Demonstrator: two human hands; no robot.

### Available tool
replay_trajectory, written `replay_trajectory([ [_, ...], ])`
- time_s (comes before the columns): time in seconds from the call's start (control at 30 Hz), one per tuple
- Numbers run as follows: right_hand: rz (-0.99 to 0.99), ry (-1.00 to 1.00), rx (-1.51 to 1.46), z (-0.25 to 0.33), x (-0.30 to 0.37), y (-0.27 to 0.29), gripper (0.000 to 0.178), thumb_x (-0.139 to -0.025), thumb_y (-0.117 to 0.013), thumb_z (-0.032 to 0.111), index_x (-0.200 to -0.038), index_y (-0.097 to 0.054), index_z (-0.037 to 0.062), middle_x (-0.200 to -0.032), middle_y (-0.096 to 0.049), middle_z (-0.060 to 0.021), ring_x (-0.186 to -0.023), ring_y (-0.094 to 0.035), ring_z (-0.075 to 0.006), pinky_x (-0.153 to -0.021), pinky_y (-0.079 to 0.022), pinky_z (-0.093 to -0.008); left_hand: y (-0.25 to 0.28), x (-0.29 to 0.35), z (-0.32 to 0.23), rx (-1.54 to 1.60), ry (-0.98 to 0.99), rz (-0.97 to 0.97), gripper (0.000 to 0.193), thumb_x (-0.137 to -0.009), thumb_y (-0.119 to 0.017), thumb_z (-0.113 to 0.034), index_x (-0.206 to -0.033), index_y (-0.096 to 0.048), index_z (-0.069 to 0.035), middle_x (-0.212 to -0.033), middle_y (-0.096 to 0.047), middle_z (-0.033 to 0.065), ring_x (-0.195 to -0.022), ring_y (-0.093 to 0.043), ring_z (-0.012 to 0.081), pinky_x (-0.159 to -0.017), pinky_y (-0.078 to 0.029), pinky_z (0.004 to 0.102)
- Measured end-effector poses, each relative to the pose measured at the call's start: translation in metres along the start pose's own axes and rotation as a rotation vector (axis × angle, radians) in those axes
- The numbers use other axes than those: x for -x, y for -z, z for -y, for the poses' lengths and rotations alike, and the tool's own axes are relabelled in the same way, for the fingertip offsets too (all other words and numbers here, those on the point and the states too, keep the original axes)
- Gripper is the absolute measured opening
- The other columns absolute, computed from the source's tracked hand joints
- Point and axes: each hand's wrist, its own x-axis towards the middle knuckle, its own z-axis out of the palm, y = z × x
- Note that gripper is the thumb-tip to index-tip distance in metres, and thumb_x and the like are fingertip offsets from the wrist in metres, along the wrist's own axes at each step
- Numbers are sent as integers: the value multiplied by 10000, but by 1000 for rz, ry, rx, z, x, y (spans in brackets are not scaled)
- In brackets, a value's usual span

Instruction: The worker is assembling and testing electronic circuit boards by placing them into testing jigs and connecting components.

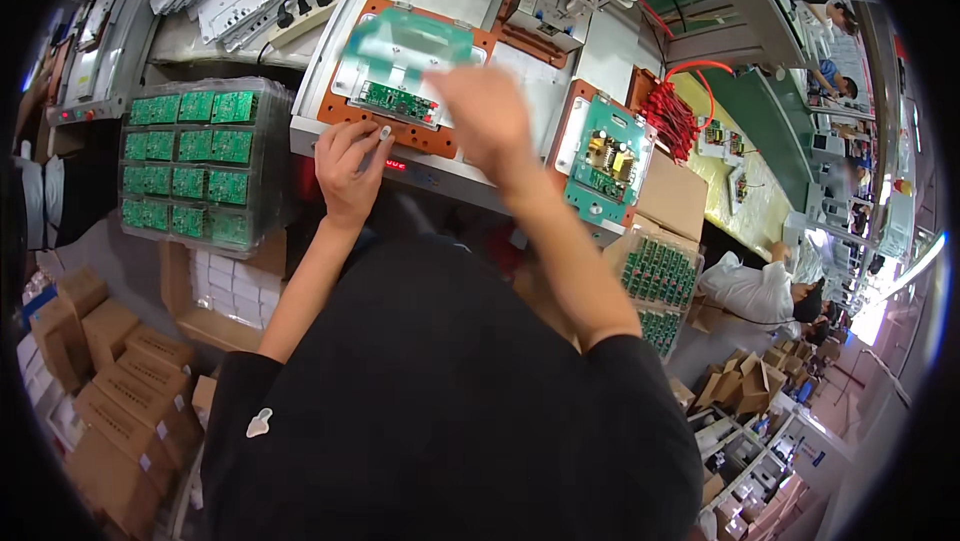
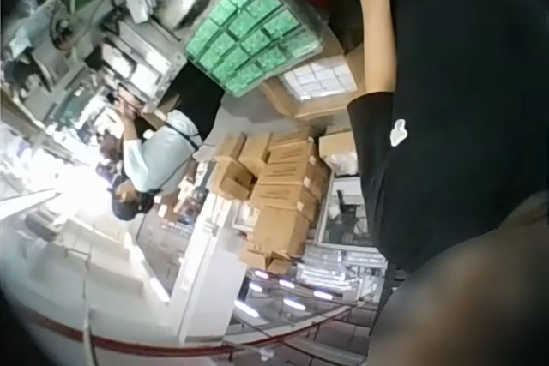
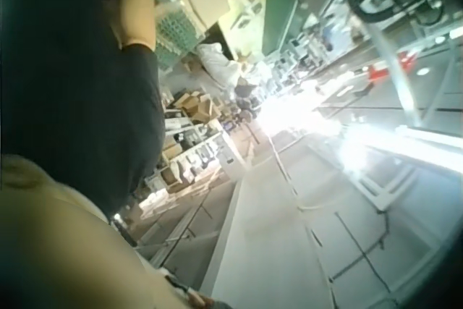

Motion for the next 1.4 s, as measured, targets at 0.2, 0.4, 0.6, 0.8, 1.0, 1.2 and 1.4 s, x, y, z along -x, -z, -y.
replay_trajectory([
  [0.2,128,-102,-78,27,76,-55,382,-720,-663,-19,-1091,-705,64,-1164,-696,-52,-1040,-642,-237,-915,-481,-369,36,24,12,-12,109,-20,135,-776,-786,-1,-886,-712,-25,-951,-657,91,-916,-625,273,-801,-517,366],
  [0.4,181,-205,-58,38,81,-60,443,-738,-626,-50,-1153,-692,89,-1252,-667,-43,-1163,-606,-240,-1038,-420,-463,31,-24,-3,-44,-5,216,183,-795,-753,-67,-958,-683,-21,-964,-626,126,-888,-609,327,-770,-500,397],
  [0.6,217,-332,-207,22,81,-45,408,-746,-596,-91,-1116,-687,54,-1202,-681,-84,-1135,-618,-291,-1084,-394,-501,12,-45,19,161,-139,427,175,-806,-687,-41,-977,-669,-4,-971,-630,133,-907,-614,329,-778,-500,408],
  [0.8,-11,-385,-186,43,60,5,261,-805,-579,-109,-1009,-691,9,-1083,-695,-135,-1039,-651,-296,-1019,-463,-434,52,-48,111,-232,187,9,168,-871,-633,-81,-1011,-664,7,-1076,-677,177,-1016,-616,372,-915,-482,450],
  [1.0,-10,-477,-318,59,51,14,243,-758,-588,-141,-920,-690,9,-981,-705,-104,-918,-664,-273,-844,-504,-347,65,-46,204,-743,557,497,548,-804,-763,-356,-1127,-622,64,-1292,-568,277,-1197,-536,420,-1008,-451,468],
  [1.2,48,-490,-382,70,34,13,246,-765,-549,-174,-905,-685,-23,-971,-703,-140,-888,-680,-256,-806,-534,-323,91,-28,247,-505,308,598,543,-811,-767,-236,-1283,-599,-27,-1414,-505,221,-1294,-481,385,-1088,-410,446],
  [1.4,131,-447,-469,73,25,-1,261,-764,-558,-190,-907,-693,-18,-961,-703,-133,-785,-674,-198,-680,-536,-278,114,-63,259,-416,146,885,500,-824,-746,-155,-1294,-587,-92,-1422,-496,148,-1288,-488,350,-1060,-436,439],
])
